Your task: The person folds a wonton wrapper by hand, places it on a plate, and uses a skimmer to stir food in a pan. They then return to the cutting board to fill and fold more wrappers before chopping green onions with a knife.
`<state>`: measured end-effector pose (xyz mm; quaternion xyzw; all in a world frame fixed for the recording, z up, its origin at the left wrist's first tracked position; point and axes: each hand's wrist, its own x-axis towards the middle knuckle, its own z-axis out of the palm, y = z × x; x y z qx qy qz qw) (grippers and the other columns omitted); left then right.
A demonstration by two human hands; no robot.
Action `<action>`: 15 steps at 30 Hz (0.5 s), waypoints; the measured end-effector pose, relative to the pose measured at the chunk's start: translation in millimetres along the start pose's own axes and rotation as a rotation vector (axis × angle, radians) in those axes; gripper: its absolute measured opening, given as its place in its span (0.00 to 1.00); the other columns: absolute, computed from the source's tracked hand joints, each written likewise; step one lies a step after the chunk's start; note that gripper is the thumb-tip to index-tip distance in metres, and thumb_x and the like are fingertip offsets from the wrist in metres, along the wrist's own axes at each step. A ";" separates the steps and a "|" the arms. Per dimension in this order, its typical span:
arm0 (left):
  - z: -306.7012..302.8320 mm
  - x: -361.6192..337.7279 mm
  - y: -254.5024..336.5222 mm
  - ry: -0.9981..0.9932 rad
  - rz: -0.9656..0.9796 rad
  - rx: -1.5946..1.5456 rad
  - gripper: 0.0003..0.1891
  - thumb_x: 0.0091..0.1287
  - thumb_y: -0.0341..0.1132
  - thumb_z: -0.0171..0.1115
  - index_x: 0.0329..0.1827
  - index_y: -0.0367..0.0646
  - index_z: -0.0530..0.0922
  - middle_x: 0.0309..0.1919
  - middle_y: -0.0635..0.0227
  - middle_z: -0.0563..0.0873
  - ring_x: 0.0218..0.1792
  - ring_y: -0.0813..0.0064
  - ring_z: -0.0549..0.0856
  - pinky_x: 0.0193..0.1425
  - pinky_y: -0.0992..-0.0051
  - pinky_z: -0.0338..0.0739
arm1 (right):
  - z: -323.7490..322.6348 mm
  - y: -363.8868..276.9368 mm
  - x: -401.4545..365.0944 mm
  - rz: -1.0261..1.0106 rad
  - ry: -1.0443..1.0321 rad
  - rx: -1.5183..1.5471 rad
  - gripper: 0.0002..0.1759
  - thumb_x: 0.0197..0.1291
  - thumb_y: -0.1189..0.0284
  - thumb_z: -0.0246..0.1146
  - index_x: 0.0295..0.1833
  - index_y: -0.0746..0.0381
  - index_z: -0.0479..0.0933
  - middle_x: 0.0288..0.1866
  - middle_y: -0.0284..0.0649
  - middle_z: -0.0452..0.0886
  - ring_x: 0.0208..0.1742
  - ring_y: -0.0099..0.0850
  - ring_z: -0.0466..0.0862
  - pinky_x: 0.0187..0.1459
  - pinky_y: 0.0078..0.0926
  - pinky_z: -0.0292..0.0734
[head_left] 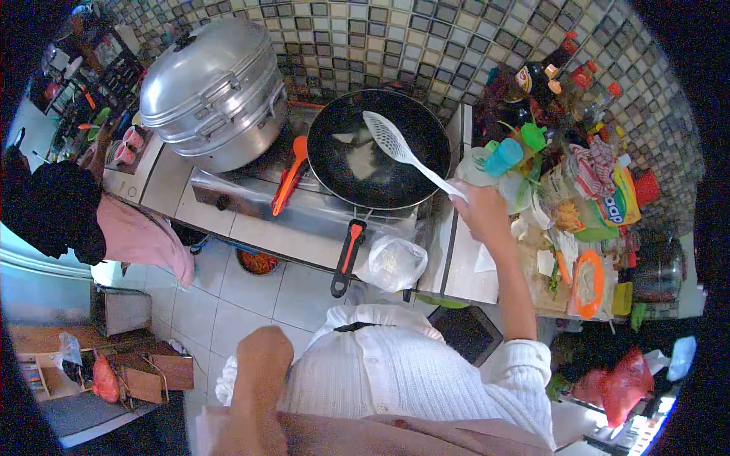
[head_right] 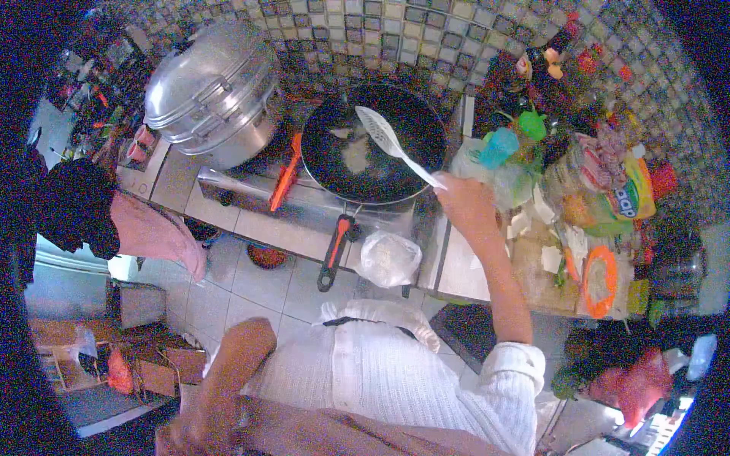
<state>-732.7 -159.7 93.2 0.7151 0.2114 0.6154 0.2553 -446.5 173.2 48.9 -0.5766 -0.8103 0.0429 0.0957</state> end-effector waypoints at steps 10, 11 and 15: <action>-6.2 55.6 -195.3 0.217 -0.994 0.200 0.09 0.59 0.33 0.58 0.26 0.37 0.73 0.14 0.73 0.72 0.18 0.88 0.68 0.20 0.84 0.60 | 22.2 7.9 -7.0 0.042 0.003 0.133 0.15 0.52 0.63 0.59 0.46 0.51 0.77 0.29 0.46 0.79 0.32 0.45 0.78 0.37 0.39 0.71; -3.6 39.2 -208.0 0.164 -1.021 0.304 0.09 0.60 0.33 0.58 0.27 0.36 0.74 0.14 0.72 0.73 0.17 0.88 0.69 0.20 0.84 0.61 | 23.6 5.9 -6.4 0.040 0.002 0.134 0.15 0.52 0.63 0.59 0.46 0.51 0.77 0.29 0.46 0.79 0.32 0.45 0.78 0.37 0.39 0.71; 4.9 -1.8 -232.2 0.109 -1.092 0.399 0.10 0.60 0.35 0.58 0.29 0.35 0.75 0.15 0.70 0.75 0.17 0.87 0.70 0.20 0.81 0.64 | 36.1 4.9 -1.7 -0.002 -0.032 0.173 0.18 0.51 0.60 0.58 0.47 0.52 0.76 0.34 0.47 0.79 0.35 0.46 0.79 0.39 0.41 0.73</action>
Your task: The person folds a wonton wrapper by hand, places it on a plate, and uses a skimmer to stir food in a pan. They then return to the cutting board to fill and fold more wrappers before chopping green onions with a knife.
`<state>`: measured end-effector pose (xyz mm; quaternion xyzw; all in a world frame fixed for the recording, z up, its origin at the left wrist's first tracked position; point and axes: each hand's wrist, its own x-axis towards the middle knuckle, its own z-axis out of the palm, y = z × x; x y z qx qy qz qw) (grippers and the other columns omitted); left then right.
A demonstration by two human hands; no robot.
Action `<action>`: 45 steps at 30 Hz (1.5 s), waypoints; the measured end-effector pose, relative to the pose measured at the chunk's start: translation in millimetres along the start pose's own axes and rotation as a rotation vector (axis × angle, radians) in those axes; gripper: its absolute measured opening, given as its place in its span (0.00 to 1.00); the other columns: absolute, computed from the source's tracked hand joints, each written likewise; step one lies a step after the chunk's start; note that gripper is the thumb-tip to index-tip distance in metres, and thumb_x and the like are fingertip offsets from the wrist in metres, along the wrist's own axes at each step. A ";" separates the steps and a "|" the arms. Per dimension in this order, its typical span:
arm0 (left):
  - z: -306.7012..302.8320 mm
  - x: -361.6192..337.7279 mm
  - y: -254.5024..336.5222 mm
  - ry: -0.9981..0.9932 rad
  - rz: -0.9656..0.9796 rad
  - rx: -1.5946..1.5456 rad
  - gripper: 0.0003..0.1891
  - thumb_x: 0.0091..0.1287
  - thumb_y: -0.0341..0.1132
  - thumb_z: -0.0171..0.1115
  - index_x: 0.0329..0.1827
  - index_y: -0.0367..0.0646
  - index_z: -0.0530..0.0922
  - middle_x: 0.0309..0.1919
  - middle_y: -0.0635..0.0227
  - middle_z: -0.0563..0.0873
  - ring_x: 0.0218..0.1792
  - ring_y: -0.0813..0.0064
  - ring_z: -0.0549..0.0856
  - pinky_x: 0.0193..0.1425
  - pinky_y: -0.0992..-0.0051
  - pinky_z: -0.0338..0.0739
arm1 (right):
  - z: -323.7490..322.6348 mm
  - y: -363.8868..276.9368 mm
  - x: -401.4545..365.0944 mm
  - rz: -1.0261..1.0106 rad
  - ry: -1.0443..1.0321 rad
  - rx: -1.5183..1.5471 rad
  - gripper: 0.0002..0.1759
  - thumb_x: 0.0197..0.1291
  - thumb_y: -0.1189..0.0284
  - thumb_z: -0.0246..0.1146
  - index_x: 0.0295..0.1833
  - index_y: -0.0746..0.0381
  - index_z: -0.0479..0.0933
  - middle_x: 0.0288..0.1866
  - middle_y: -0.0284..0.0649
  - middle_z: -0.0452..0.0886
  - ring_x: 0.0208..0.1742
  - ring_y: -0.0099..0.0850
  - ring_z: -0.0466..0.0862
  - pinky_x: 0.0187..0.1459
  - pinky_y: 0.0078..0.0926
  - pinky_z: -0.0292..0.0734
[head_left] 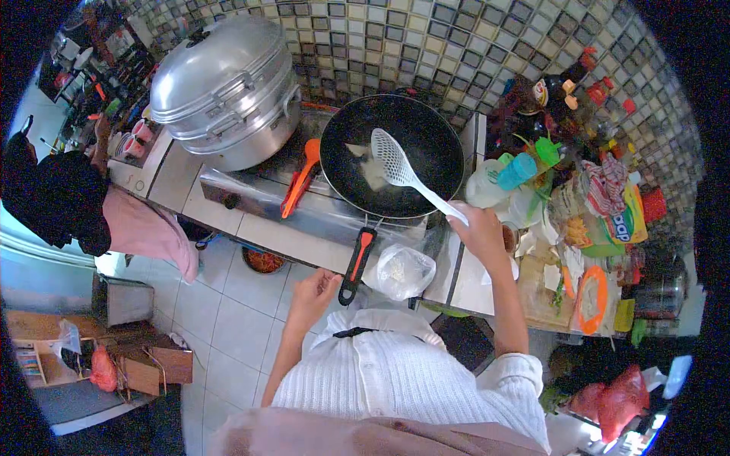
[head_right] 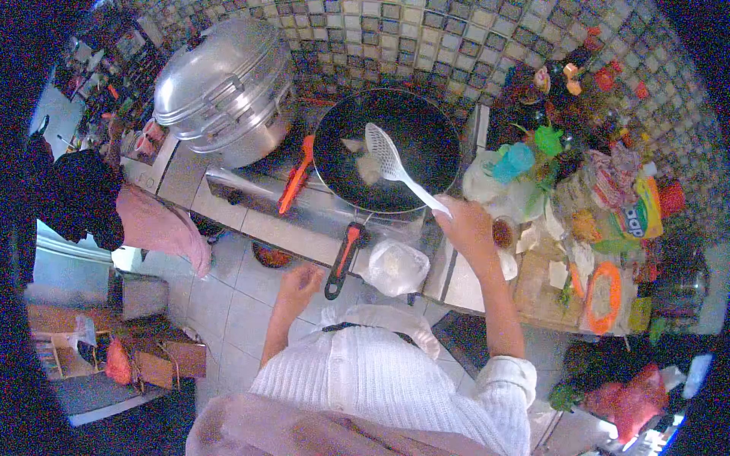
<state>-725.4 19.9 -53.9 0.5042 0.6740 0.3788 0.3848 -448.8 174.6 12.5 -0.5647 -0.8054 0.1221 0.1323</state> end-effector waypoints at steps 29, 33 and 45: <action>14.4 1.3 -10.5 -0.114 -0.022 0.027 0.15 0.61 0.42 0.56 0.32 0.36 0.76 0.17 0.61 0.77 0.17 0.76 0.73 0.22 0.75 0.66 | 13.9 0.0 16.8 0.160 -0.127 0.637 0.15 0.51 0.66 0.60 0.41 0.63 0.77 0.23 0.36 0.77 0.24 0.23 0.75 0.29 0.24 0.70; 15.2 1.9 -11.6 -0.119 -0.018 0.053 0.14 0.61 0.41 0.56 0.33 0.36 0.76 0.19 0.60 0.79 0.19 0.74 0.76 0.23 0.76 0.68 | 10.6 -3.0 14.9 0.119 -0.136 0.643 0.15 0.51 0.65 0.61 0.41 0.64 0.77 0.23 0.34 0.77 0.25 0.21 0.74 0.28 0.23 0.69; 14.7 -0.5 -0.5 -0.122 -0.025 0.100 0.13 0.61 0.40 0.56 0.32 0.35 0.75 0.17 0.61 0.76 0.17 0.77 0.73 0.22 0.76 0.66 | 15.2 13.6 3.8 0.085 0.166 0.403 0.17 0.51 0.61 0.58 0.45 0.58 0.77 0.29 0.45 0.80 0.28 0.37 0.80 0.32 0.32 0.72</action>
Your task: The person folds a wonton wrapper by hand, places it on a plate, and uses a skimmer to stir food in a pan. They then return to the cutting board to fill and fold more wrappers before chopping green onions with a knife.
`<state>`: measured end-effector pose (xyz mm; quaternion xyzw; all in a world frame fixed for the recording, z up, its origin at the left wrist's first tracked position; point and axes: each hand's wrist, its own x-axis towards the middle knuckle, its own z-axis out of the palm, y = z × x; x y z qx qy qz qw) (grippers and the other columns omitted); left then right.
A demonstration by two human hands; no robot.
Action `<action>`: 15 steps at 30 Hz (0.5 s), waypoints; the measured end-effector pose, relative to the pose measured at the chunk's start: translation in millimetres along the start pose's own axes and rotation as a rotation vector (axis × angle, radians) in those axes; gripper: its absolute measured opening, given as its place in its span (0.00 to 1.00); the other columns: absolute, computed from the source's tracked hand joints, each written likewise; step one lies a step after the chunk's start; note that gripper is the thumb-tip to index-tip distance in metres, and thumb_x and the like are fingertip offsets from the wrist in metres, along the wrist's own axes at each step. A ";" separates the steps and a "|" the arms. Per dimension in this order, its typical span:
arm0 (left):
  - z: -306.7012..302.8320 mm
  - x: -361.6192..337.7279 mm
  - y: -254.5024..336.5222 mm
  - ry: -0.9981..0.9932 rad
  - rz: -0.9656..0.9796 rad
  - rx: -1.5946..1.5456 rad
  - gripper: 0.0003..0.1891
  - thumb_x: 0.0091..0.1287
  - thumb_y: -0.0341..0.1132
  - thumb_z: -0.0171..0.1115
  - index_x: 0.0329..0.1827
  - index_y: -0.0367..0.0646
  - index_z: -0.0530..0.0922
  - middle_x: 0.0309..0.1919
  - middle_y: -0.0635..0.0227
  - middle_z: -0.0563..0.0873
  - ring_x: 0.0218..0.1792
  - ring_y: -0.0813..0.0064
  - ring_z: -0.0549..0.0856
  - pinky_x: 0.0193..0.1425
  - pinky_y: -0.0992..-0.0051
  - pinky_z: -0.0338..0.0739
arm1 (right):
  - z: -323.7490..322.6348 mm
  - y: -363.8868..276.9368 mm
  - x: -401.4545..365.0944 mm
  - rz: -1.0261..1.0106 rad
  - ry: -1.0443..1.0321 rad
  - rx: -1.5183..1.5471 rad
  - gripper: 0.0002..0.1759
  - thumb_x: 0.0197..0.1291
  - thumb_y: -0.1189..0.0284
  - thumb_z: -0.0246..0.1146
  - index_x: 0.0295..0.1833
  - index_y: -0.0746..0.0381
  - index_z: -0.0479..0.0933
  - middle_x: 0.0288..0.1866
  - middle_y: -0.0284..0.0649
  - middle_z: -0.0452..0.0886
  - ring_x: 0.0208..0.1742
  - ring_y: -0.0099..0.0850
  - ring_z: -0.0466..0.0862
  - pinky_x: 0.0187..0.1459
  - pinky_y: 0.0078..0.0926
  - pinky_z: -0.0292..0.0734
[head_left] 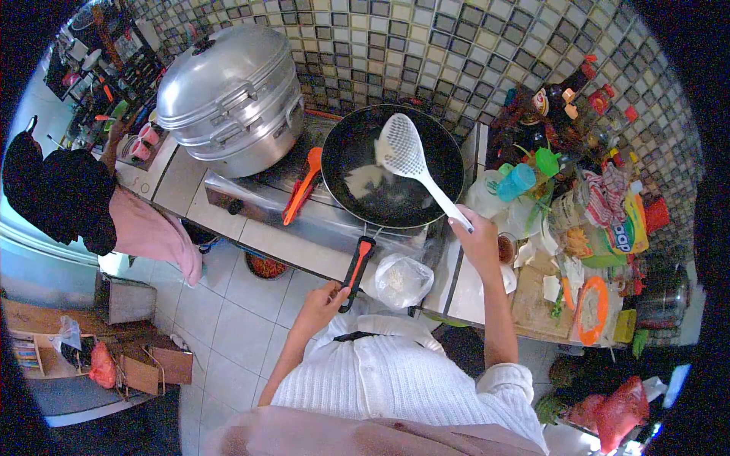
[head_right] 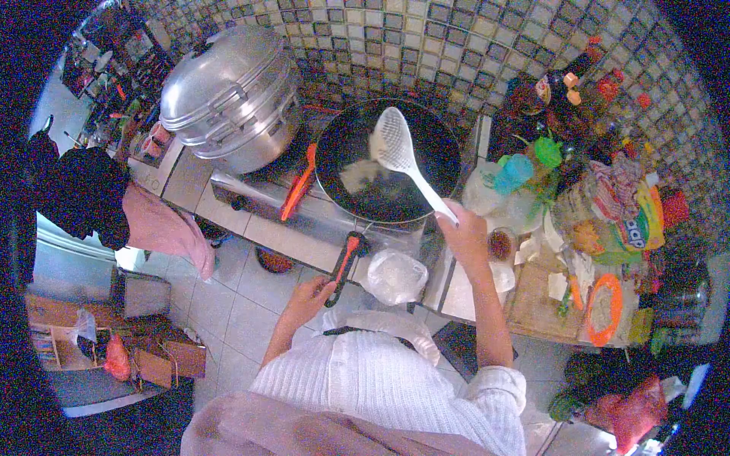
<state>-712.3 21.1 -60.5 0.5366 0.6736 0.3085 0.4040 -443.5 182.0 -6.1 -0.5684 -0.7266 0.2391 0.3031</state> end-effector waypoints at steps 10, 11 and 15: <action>3.9 3.2 -11.9 -0.060 -0.063 0.008 0.14 0.62 0.41 0.55 0.34 0.35 0.75 0.16 0.59 0.75 0.17 0.76 0.72 0.22 0.74 0.65 | -9.6 3.9 -11.5 0.028 0.032 -0.581 0.18 0.55 0.59 0.53 0.49 0.51 0.74 0.27 0.47 0.79 0.28 0.47 0.79 0.31 0.44 0.73; 3.3 2.8 -9.5 -0.057 -0.054 0.007 0.15 0.62 0.41 0.55 0.34 0.35 0.75 0.16 0.59 0.76 0.16 0.75 0.72 0.22 0.74 0.65 | -9.9 3.3 -12.3 0.030 0.031 -0.582 0.18 0.55 0.59 0.53 0.49 0.51 0.74 0.27 0.47 0.79 0.28 0.47 0.79 0.31 0.44 0.73; -2.2 -0.7 7.5 -0.039 -0.036 -0.010 0.15 0.62 0.42 0.54 0.33 0.35 0.75 0.16 0.59 0.75 0.16 0.75 0.71 0.21 0.73 0.65 | -12.8 -7.8 -14.8 0.029 0.076 -0.502 0.18 0.55 0.59 0.54 0.49 0.52 0.74 0.25 0.47 0.78 0.26 0.46 0.79 0.29 0.43 0.73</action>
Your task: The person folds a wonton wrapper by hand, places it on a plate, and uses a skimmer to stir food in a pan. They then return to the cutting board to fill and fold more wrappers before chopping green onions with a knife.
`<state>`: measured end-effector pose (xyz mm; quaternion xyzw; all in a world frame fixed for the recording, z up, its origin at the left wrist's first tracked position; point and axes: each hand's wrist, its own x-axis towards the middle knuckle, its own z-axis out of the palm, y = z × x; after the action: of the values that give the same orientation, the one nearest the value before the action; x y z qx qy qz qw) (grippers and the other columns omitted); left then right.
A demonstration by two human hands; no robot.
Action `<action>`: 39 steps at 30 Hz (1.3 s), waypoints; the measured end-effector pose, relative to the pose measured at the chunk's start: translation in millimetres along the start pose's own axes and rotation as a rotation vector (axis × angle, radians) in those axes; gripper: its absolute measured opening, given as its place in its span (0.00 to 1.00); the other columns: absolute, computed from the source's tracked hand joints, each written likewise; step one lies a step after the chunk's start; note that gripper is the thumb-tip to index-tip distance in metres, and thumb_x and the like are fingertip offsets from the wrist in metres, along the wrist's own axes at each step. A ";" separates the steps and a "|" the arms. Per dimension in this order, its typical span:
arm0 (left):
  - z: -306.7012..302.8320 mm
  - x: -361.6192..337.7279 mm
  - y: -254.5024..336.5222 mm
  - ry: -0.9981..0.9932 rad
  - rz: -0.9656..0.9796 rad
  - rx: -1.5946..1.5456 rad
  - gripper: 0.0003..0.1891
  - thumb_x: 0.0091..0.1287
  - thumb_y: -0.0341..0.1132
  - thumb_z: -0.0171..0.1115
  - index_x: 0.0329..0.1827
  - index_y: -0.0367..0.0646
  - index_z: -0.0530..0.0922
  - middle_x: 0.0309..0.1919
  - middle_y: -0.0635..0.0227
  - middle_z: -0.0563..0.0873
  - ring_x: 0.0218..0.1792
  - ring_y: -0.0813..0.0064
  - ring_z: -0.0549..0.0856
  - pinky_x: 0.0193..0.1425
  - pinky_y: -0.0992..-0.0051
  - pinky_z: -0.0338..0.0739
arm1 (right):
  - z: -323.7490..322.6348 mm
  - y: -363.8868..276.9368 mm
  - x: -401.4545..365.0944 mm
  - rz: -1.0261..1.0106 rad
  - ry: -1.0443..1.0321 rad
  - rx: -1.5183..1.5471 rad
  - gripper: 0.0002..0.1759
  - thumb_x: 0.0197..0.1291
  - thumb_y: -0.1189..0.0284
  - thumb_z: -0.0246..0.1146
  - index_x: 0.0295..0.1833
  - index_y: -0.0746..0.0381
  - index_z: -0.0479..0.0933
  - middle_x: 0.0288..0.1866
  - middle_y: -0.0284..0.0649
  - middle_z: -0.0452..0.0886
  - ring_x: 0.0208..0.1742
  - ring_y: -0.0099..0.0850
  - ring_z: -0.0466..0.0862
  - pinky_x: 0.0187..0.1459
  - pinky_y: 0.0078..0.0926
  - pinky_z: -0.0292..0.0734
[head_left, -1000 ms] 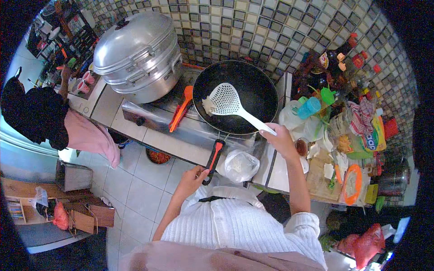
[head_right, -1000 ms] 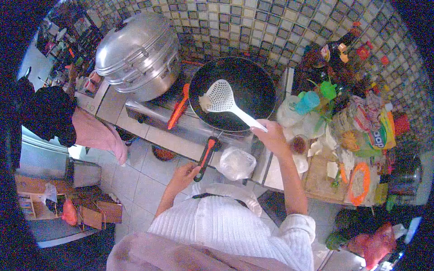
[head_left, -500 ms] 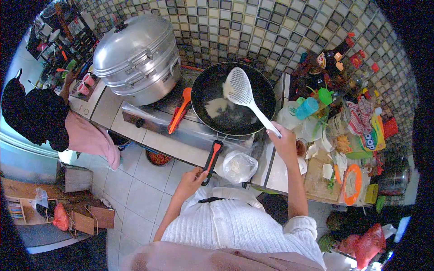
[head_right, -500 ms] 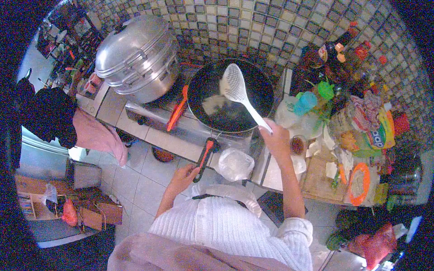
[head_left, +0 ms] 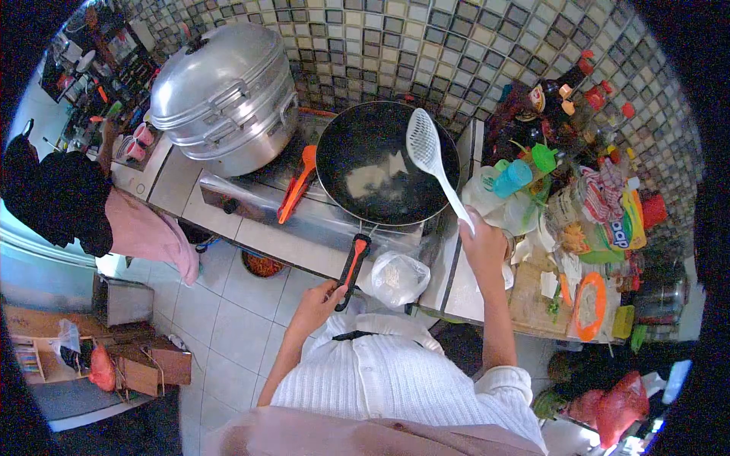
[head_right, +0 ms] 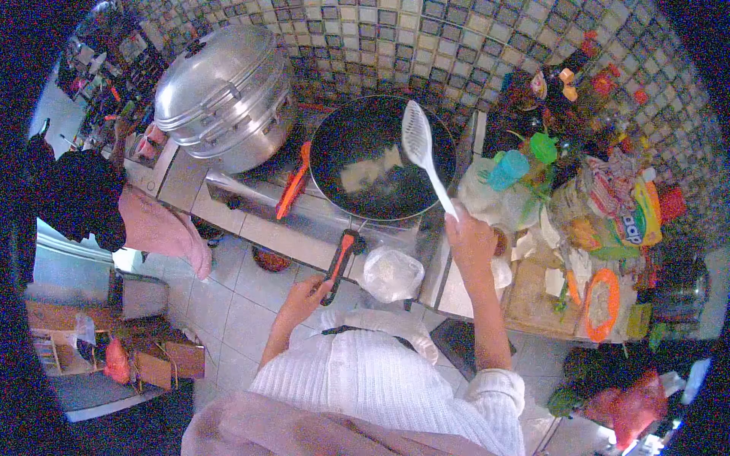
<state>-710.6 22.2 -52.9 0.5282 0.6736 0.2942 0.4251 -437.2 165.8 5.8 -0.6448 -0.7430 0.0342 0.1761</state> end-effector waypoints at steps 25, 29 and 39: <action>2.8 2.4 -15.2 0.000 0.023 0.015 0.16 0.62 0.43 0.55 0.35 0.36 0.76 0.17 0.56 0.76 0.17 0.69 0.75 0.23 0.72 0.67 | 0.9 -23.7 -15.5 -0.094 -0.160 0.028 0.15 0.51 0.61 0.59 0.45 0.51 0.77 0.25 0.45 0.79 0.26 0.45 0.78 0.30 0.41 0.72; 0.0 2.1 -9.9 -0.017 0.015 0.039 0.16 0.62 0.43 0.54 0.35 0.36 0.76 0.17 0.56 0.76 0.17 0.69 0.75 0.23 0.72 0.67 | 0.0 -24.2 -14.1 -0.107 -0.136 0.124 0.15 0.51 0.61 0.59 0.45 0.52 0.77 0.26 0.46 0.79 0.27 0.44 0.78 0.33 0.39 0.72; -3.2 3.5 -6.6 -0.056 -0.003 0.072 0.16 0.62 0.43 0.55 0.33 0.35 0.76 0.17 0.58 0.76 0.18 0.73 0.74 0.23 0.74 0.66 | 5.0 -23.4 -9.9 -0.083 -0.197 0.342 0.19 0.51 0.59 0.58 0.46 0.56 0.76 0.34 0.48 0.79 0.34 0.46 0.79 0.39 0.40 0.73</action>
<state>-716.8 24.0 -57.9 0.5500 0.6726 0.2543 0.4249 -459.8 153.2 5.4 -0.5680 -0.7659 0.2155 0.2107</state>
